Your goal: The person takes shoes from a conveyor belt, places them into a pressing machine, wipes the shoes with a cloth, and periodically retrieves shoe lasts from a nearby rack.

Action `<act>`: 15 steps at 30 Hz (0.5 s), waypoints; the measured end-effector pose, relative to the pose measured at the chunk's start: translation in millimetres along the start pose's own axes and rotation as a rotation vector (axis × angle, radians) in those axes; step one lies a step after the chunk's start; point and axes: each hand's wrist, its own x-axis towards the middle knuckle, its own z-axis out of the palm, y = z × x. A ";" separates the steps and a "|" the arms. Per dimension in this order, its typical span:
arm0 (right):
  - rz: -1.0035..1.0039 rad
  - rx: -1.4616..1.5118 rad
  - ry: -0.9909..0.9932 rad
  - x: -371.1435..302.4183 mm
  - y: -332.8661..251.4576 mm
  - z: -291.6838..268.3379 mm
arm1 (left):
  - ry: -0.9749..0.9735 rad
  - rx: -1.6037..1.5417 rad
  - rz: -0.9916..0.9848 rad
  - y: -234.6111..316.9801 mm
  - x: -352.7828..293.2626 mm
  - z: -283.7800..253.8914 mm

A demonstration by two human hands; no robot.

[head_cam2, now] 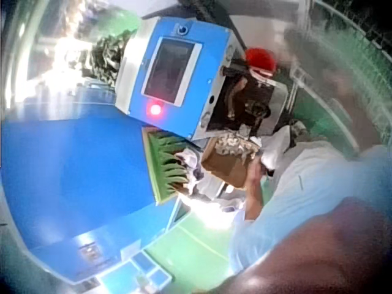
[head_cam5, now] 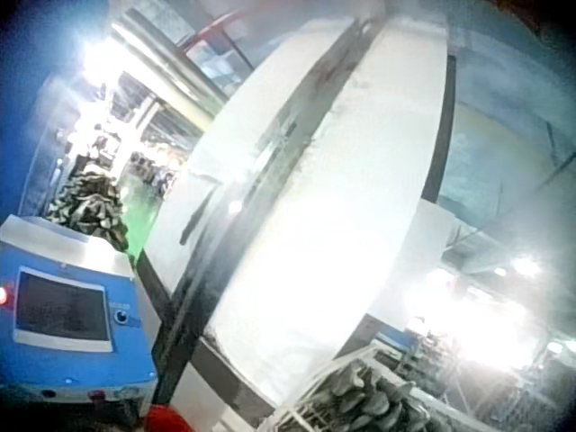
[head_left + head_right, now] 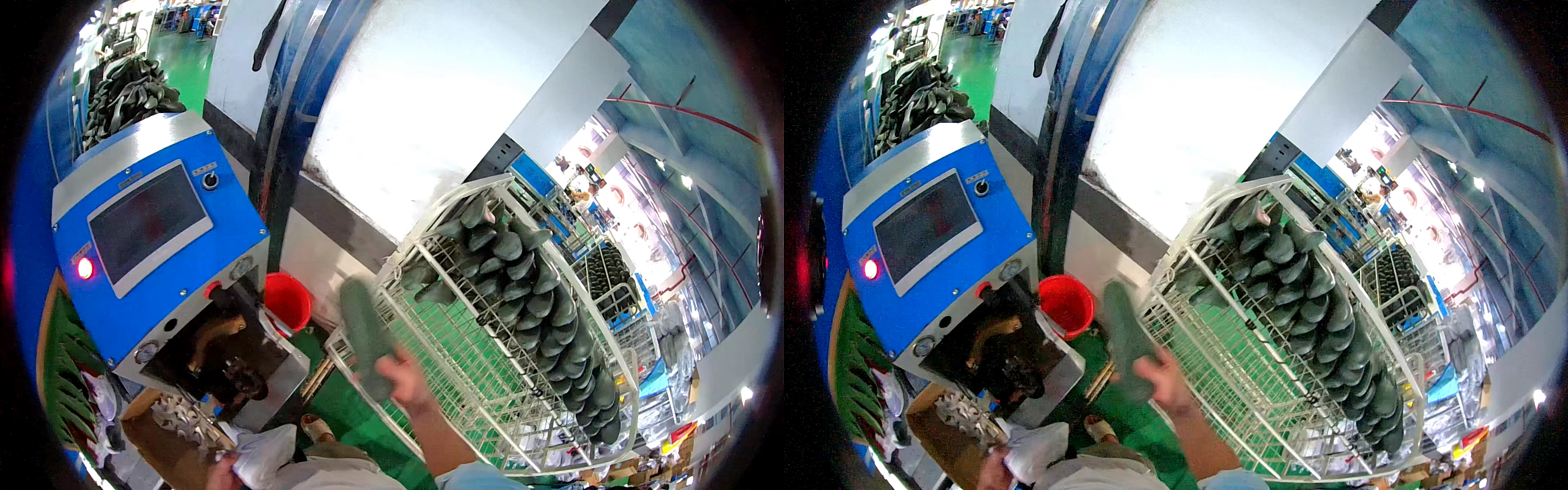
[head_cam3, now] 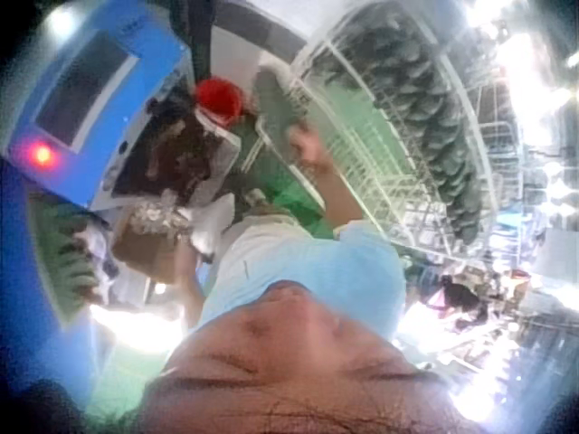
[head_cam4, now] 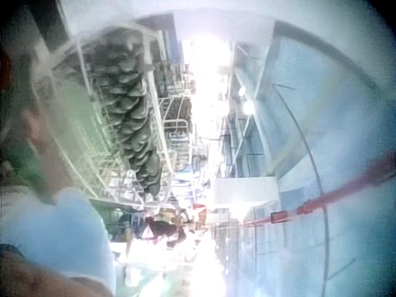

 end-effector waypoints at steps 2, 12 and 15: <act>-0.246 -0.029 -0.004 10.4 -69.0 -25.3 | 0.045 0.201 0.090 18.0 -23.8 4.1; -0.501 0.934 0.236 156.4 -257.9 -140.6 | 0.293 0.631 0.328 31.7 -100.5 -44.1; -0.375 0.604 0.043 150.2 -268.1 -170.2 | 0.388 0.032 0.664 -12.1 -166.9 -78.8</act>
